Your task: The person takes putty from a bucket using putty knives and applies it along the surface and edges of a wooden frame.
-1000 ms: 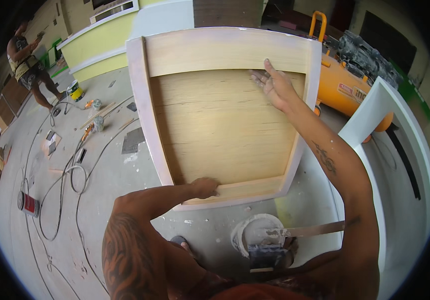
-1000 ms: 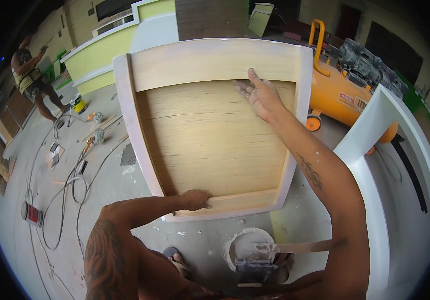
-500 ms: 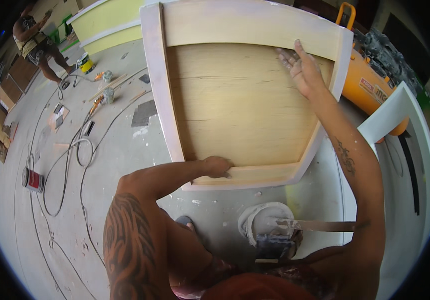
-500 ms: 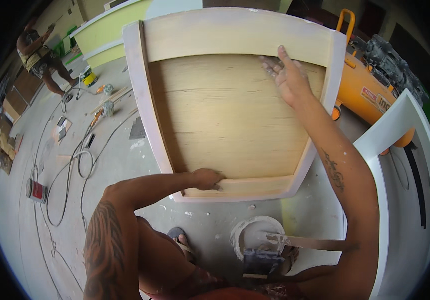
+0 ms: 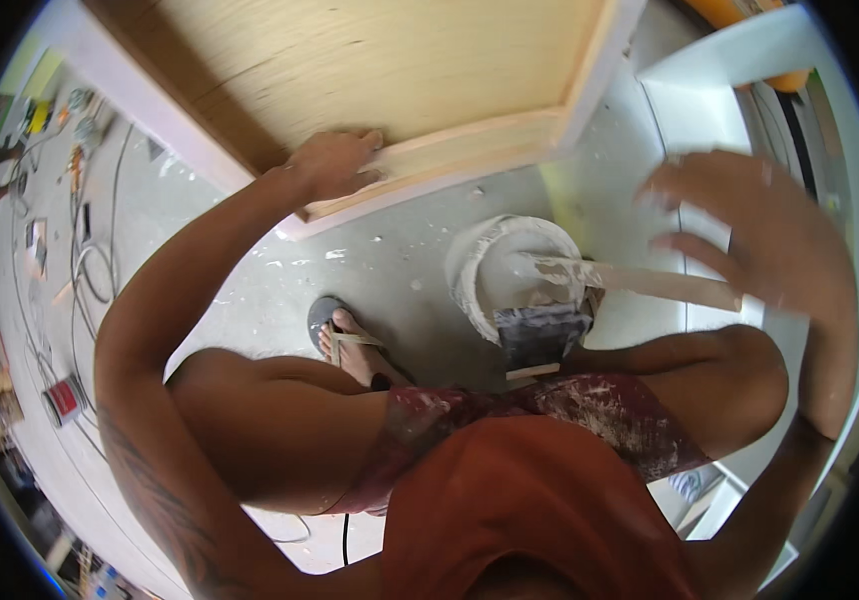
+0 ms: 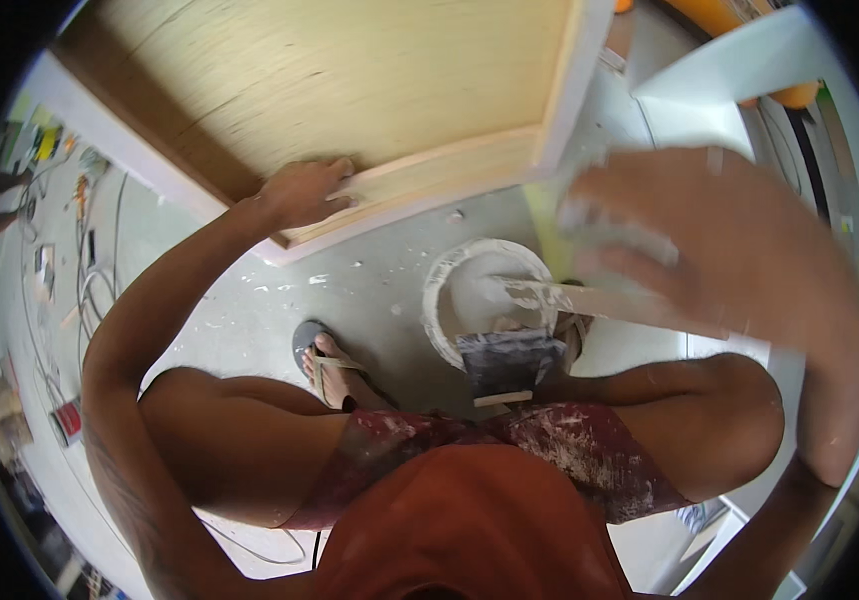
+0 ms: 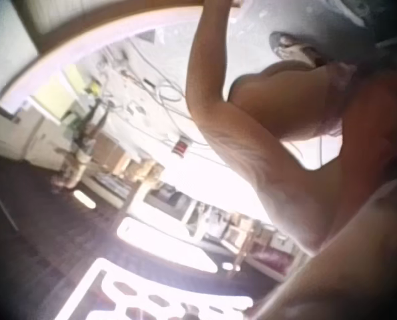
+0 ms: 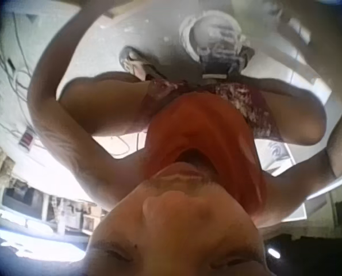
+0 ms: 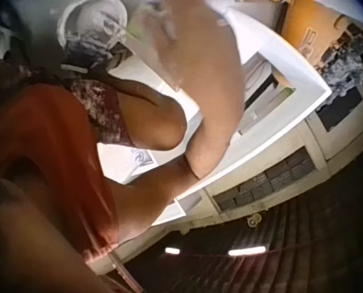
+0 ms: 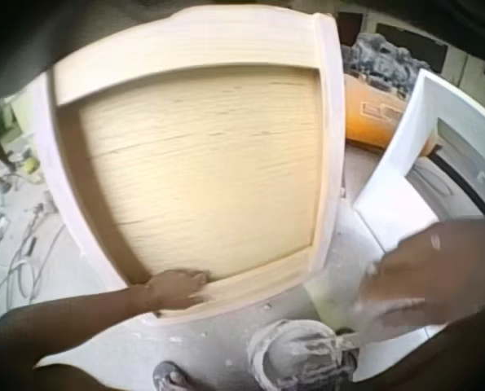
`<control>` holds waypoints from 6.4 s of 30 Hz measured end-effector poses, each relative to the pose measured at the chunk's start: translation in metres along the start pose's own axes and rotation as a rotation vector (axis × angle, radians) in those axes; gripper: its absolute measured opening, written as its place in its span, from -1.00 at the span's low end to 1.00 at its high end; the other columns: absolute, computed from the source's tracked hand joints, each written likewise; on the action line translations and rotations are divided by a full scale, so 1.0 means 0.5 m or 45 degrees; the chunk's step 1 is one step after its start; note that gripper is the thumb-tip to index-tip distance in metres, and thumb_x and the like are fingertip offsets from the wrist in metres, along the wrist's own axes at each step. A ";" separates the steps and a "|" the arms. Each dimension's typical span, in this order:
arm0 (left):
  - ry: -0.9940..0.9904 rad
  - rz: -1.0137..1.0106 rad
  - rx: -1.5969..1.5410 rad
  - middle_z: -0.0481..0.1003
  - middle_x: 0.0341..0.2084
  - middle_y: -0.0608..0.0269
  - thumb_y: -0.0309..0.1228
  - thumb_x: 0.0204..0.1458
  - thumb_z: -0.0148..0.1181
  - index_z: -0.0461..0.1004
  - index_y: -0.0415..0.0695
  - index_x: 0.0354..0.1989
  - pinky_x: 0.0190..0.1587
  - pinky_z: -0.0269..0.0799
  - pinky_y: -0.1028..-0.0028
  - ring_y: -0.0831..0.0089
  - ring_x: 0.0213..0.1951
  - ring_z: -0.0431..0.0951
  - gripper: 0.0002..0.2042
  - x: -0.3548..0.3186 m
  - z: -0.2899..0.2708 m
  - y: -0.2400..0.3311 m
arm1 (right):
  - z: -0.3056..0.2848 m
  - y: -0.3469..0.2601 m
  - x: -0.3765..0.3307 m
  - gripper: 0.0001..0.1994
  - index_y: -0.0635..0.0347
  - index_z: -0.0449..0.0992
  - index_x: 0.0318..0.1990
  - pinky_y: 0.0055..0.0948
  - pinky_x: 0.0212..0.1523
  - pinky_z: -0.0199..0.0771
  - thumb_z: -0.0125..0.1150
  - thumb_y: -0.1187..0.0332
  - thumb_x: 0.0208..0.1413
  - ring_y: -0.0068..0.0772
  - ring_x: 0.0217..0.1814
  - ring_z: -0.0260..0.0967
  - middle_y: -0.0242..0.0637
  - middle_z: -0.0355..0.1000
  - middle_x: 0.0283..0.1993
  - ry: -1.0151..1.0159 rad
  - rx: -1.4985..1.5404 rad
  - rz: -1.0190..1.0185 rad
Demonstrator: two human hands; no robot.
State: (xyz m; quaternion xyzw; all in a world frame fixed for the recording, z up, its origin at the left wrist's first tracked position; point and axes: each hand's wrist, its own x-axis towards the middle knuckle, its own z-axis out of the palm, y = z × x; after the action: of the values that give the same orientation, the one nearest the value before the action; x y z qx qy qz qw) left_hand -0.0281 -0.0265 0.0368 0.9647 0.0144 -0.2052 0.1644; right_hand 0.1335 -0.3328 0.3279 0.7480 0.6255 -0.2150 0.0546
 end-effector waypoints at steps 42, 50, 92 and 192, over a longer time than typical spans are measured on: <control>0.426 0.166 -1.748 0.54 -0.22 0.31 -0.28 0.22 0.17 0.45 -0.20 0.08 -0.22 0.50 0.51 0.57 -0.20 0.51 -0.67 -0.108 -0.243 0.258 | 0.082 0.024 0.130 -0.66 0.35 0.46 -0.10 -0.55 -0.45 0.48 0.21 0.19 0.24 -0.61 -0.36 0.45 -0.23 0.50 -0.30 0.181 1.461 -0.055; 1.065 -0.030 -2.331 0.49 -0.19 0.32 -0.23 0.20 0.14 0.32 -0.12 0.14 -0.35 0.54 0.53 0.52 -0.28 0.56 -0.61 -0.188 -0.280 0.187 | 0.040 0.072 0.131 -0.62 0.28 0.45 -0.04 -0.52 -0.42 0.45 0.21 0.11 0.23 -0.62 -0.36 0.42 -0.32 0.47 -0.29 0.218 1.389 -0.056; 0.768 -0.173 -3.002 0.50 -0.23 0.30 -0.42 0.05 0.13 0.38 -0.12 -0.01 -0.21 0.56 0.32 0.39 -0.21 0.57 -0.69 -0.333 0.042 0.019 | -0.253 -0.213 0.530 -0.65 0.35 0.43 0.04 -0.53 -0.22 0.46 0.23 0.32 0.19 -0.59 -0.22 0.40 -0.32 0.49 -0.21 1.535 1.592 -0.252; 1.915 -0.255 -3.149 0.57 -0.21 0.23 -0.23 0.16 0.10 0.43 -0.18 -0.04 -0.09 0.52 0.37 0.39 -0.19 0.60 -0.69 -0.691 -0.157 -0.004 | 0.126 -0.673 0.531 -0.85 0.33 0.53 -0.16 -0.51 -0.30 0.37 0.18 0.42 0.23 -0.65 -0.26 0.34 -0.36 0.47 -0.27 0.874 1.779 -0.001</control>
State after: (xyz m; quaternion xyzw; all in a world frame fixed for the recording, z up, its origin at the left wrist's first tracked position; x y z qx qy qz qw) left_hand -0.3140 0.0146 0.2421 0.0810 0.3262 0.4729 0.8145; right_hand -0.1721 -0.0415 0.2304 0.6335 0.3271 -0.3158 -0.6261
